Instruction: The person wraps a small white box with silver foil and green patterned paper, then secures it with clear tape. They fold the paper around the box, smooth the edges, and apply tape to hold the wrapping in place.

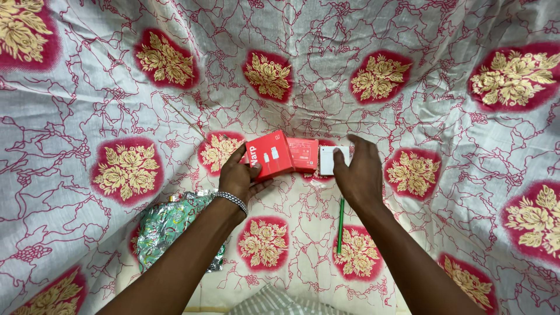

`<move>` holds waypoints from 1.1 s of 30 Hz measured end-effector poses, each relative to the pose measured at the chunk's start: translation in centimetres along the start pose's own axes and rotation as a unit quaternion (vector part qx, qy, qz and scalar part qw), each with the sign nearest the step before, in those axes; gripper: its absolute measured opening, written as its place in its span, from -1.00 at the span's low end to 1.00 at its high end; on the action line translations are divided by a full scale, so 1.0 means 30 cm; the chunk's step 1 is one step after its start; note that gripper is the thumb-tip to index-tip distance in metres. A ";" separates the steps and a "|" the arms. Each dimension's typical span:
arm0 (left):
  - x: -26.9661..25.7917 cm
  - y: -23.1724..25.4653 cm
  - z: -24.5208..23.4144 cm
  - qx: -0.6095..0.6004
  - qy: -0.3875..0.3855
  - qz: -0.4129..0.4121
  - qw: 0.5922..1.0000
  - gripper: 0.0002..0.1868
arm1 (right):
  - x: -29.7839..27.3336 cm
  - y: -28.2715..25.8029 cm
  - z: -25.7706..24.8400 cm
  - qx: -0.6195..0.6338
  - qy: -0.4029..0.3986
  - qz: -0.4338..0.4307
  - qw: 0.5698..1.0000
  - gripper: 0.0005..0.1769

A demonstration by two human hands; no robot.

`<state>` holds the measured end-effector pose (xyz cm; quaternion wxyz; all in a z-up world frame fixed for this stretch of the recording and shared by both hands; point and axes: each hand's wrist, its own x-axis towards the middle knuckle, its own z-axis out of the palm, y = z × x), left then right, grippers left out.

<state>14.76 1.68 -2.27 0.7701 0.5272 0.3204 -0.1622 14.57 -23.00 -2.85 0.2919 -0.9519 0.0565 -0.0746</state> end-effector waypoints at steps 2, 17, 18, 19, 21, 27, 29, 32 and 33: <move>-0.018 -0.034 0.005 0.012 -0.022 0.005 1.000 -0.31 | -0.035 -0.080 -0.031 0.164 -0.100 0.096 0.977 -0.48; -0.163 -0.294 -0.165 0.342 -0.050 0.165 0.924 -0.23 | -0.403 -0.162 0.012 0.250 -0.215 0.212 0.920 -0.36; -0.168 -0.307 -0.169 0.359 -0.042 0.171 0.917 -0.23 | -0.419 -0.153 0.021 0.220 -0.202 0.192 0.935 -0.38; -0.174 -0.321 -0.169 0.375 -0.033 0.176 0.909 -0.23 | -0.429 -0.144 0.032 0.189 -0.187 0.171 0.949 -0.39; -0.178 -0.339 -0.166 0.402 -0.021 0.194 0.895 -0.30 | -0.439 -0.126 0.053 0.201 -0.167 0.166 0.951 -0.43; -0.194 -0.349 -0.147 0.434 -0.039 0.209 0.875 -0.50 | -0.426 -0.088 0.082 0.155 -0.161 0.158 0.962 -0.50; -0.208 -0.345 -0.145 0.450 -0.038 0.205 0.868 -0.48 | -0.427 -0.090 0.086 0.135 -0.157 0.136 0.969 -0.51; -0.223 -0.340 -0.146 0.435 -0.047 0.236 0.868 -0.43 | -0.438 -0.103 0.094 0.113 -0.149 0.109 0.976 -0.51; -0.225 -0.341 -0.149 0.451 -0.052 0.215 0.865 -0.44 | -0.443 -0.108 0.097 0.120 -0.157 0.127 0.972 -0.50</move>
